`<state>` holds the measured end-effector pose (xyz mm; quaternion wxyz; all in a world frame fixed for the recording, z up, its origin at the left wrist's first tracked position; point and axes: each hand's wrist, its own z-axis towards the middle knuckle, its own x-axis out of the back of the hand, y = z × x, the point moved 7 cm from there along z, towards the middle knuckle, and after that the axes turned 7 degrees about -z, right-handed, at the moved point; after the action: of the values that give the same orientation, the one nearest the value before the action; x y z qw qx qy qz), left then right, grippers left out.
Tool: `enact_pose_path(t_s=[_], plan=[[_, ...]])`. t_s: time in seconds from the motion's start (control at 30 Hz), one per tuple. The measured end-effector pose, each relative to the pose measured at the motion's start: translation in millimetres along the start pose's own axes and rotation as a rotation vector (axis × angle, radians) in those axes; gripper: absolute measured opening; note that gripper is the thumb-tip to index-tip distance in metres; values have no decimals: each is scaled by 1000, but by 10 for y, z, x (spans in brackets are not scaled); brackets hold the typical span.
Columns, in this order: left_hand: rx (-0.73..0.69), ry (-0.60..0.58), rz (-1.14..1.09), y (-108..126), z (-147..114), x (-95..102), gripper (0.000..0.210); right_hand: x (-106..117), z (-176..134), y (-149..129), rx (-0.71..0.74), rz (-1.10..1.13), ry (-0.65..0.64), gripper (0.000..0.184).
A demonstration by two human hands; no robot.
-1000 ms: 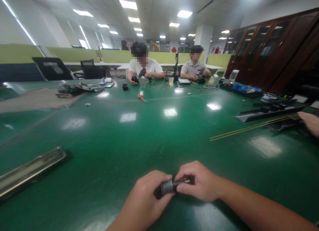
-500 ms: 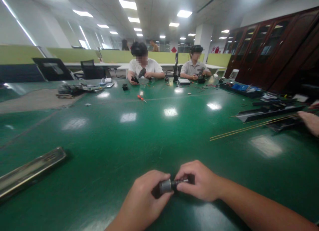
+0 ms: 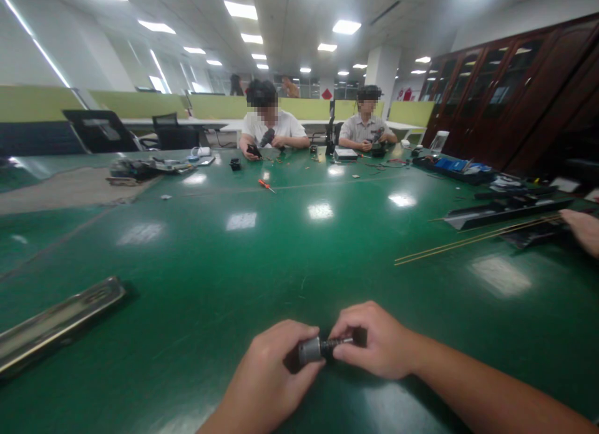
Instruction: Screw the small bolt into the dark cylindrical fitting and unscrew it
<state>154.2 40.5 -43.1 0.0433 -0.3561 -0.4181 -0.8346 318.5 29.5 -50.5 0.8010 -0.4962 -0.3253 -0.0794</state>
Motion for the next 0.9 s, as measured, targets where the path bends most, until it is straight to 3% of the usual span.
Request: enact_pose_path(t_s=[0.9], plan=[[31, 22, 0, -32, 21, 47, 30, 23, -15, 77, -63, -10, 19, 9]])
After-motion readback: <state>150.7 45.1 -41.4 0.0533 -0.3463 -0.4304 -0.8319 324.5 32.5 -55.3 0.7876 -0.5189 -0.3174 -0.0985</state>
